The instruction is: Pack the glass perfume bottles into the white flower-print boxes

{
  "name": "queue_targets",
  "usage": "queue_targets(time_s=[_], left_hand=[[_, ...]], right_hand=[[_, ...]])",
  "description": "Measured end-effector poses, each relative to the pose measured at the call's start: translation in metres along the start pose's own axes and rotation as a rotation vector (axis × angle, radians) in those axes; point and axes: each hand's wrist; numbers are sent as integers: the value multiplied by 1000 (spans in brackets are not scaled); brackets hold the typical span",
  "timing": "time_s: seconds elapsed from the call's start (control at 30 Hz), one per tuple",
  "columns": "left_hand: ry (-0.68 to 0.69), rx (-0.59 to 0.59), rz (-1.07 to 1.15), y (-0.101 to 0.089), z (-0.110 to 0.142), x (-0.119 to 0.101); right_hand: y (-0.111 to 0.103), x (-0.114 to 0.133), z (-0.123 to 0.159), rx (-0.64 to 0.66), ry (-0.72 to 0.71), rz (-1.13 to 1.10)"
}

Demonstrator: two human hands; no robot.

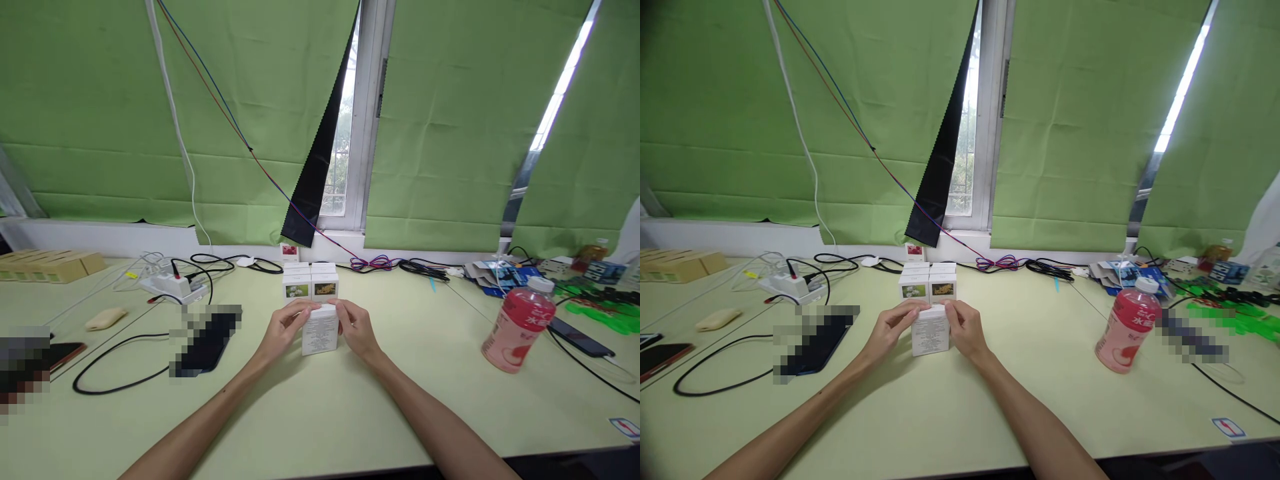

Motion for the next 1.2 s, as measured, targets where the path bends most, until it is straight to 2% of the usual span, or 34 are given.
queue_targets(time_s=[0.27, 0.57, 1.2], left_hand=[[-34, -25, -2, 2, -1, 4], [-106, -25, -8, 6, 0, 5], [-106, -3, -47, 8, 1, 4]], right_hand=[[3, 5, -1, -3, 92, -123], [3, 3, -1, 29, 109, -168], [5, -4, 0, 57, 148, -216]])
Point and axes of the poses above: each hand's wrist, its own z-axis away from the middle knuckle, its own y-axis out of the palm, x = y × z, and after that the axes turned 3 degrees about z, right-handed
